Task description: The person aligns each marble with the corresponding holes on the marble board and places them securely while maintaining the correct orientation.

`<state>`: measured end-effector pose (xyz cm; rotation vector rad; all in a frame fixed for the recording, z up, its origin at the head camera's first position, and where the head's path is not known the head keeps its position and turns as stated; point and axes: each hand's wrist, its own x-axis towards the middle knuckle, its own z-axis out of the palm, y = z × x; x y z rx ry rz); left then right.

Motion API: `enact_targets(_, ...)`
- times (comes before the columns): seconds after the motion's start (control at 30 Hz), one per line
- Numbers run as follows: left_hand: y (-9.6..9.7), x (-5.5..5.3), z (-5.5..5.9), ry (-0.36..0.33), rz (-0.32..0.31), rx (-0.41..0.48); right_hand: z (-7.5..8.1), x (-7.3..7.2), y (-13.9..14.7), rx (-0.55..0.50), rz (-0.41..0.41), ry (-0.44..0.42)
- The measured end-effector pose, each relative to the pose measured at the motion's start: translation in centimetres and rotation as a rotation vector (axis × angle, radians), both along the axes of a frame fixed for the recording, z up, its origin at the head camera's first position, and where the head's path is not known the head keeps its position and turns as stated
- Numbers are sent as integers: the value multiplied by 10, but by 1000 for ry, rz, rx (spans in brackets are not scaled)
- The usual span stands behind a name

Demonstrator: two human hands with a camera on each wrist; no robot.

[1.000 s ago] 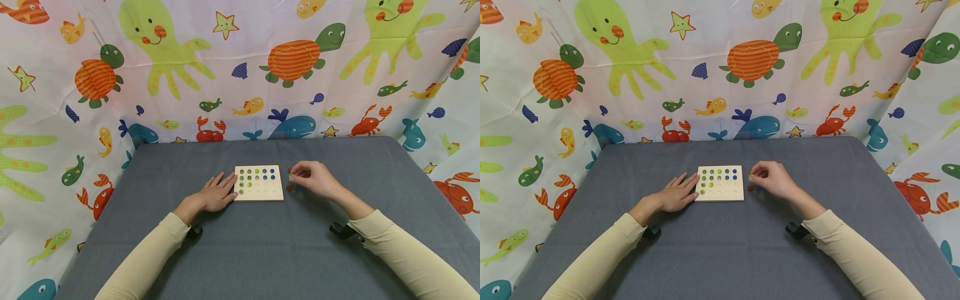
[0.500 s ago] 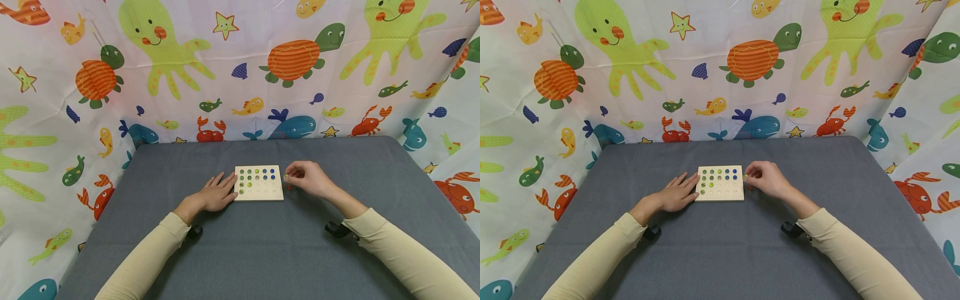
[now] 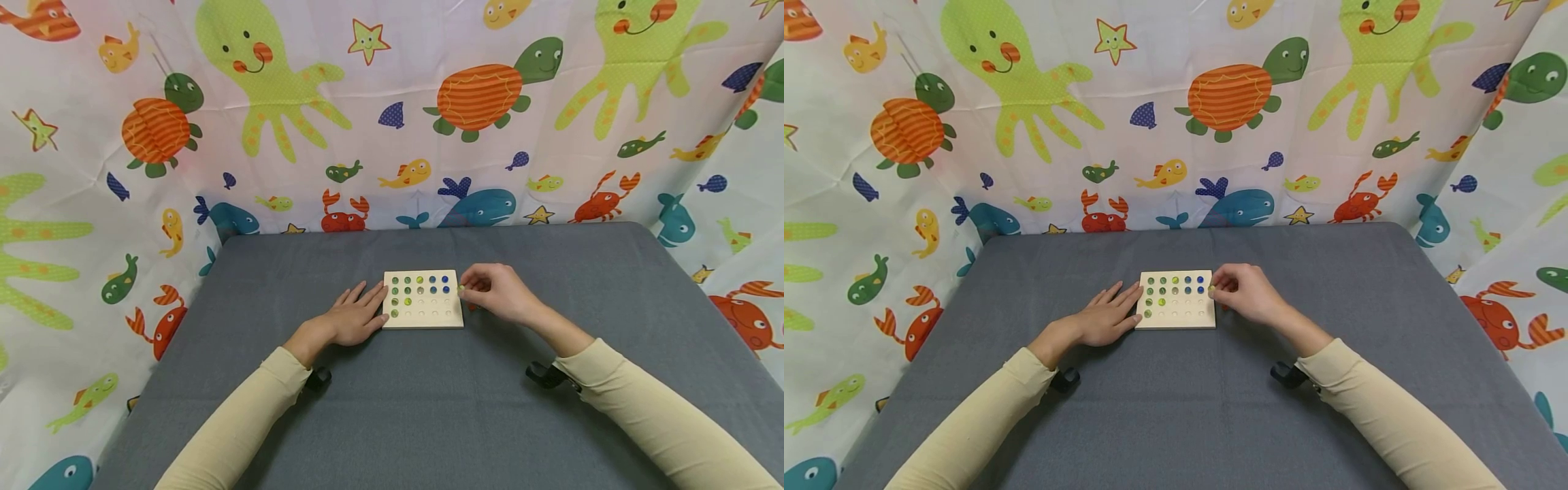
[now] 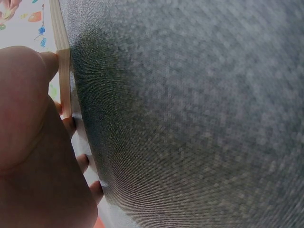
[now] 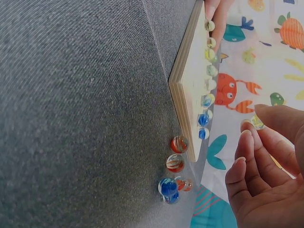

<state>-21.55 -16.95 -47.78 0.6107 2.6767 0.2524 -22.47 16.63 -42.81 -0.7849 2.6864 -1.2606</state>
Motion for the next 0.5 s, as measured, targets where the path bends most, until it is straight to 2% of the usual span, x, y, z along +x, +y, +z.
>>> enact_targets(0.5, 1, 1, 2, 7, 7, 4, 4, 1, -14, -12, 40, 6)
